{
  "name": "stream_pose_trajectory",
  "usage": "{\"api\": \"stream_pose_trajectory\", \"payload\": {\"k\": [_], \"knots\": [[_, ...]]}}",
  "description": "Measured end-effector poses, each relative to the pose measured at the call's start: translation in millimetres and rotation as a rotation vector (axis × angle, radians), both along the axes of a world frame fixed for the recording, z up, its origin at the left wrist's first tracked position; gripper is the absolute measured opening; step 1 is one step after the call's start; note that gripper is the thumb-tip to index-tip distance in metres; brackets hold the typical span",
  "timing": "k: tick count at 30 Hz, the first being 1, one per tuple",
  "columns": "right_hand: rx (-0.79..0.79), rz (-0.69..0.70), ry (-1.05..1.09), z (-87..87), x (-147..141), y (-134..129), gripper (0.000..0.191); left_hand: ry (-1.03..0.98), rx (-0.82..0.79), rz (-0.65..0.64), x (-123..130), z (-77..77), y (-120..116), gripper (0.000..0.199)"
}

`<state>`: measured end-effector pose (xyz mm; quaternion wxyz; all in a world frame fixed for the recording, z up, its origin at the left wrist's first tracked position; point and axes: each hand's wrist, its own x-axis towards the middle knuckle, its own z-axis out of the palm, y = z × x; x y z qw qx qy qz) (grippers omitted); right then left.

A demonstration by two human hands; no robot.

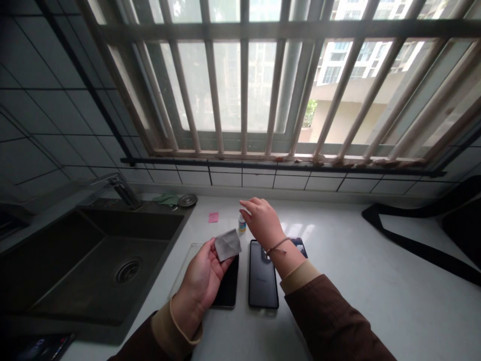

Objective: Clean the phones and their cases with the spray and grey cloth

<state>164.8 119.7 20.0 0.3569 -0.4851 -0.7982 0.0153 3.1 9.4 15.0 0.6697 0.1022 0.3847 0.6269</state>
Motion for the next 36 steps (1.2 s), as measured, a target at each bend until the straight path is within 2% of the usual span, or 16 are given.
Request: {"api": "stream_pose_trajectory", "payload": {"k": [8,14,19,26,29,33,36], "knots": [[-0.028,0.023,-0.026,-14.7,-4,-3,0.028,-0.013,0.009,-0.004,0,-2.5,0,0.027],[0.01,-0.005,0.006,-35.2,-8,-5,0.03,-0.018,0.01,-0.015,1,-1.9,-1,0.027],[0.032,-0.01,0.023,-42.7,-11,-4,0.03,-0.008,-0.005,-0.014,1,-2.3,-2,0.028],[-0.013,-0.023,0.014,-40.8,-9,-2,0.033,-0.02,0.021,-0.031,1,-3.7,-1,0.028],[-0.046,-0.026,-0.007,-37.2,-10,-3,0.041,-0.011,0.03,-0.032,1,-4.3,-1,0.027],[-0.062,-0.033,-0.032,-26.6,-10,-7,0.052,0.012,0.046,-0.033,1,-6.3,-1,0.025],[0.035,-0.019,-0.018,-12.5,-7,-15,0.048,0.038,0.069,-0.042,0,-7.9,-1,0.023]]}}
